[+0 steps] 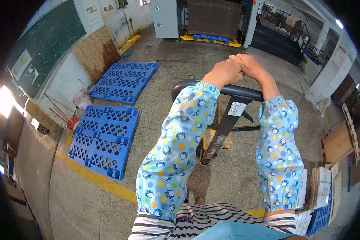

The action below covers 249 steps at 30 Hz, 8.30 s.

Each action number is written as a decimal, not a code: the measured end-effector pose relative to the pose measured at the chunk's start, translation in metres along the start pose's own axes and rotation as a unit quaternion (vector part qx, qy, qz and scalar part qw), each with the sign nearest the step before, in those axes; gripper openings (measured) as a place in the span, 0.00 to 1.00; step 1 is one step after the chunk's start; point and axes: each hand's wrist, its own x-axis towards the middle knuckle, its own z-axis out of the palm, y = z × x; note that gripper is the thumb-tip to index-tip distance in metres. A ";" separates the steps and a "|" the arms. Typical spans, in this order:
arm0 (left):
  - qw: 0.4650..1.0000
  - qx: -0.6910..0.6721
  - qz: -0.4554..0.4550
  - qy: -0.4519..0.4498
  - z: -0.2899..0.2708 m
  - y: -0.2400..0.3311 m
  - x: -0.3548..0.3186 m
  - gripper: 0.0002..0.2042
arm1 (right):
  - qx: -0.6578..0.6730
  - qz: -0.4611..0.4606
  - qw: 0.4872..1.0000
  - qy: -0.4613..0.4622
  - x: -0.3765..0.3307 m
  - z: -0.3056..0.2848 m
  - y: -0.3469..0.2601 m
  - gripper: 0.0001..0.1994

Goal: Pulling an empty manual pallet jack to a stack of cardboard and then lifting the stack.

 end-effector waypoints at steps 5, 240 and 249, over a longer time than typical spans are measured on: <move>1.000 0.004 0.000 -0.005 0.000 0.002 0.000 0.15 | 0.006 -0.007 1.000 0.004 -0.001 0.000 0.001 0.27; 0.927 -0.008 -0.095 -0.362 0.448 -1.206 1.264 0.09 | -0.006 0.104 0.893 -0.438 1.361 0.468 1.020 0.17; 0.909 -0.013 -0.095 -0.405 0.520 -1.215 1.188 0.10 | -0.020 0.077 0.822 -0.564 1.294 0.554 1.034 0.17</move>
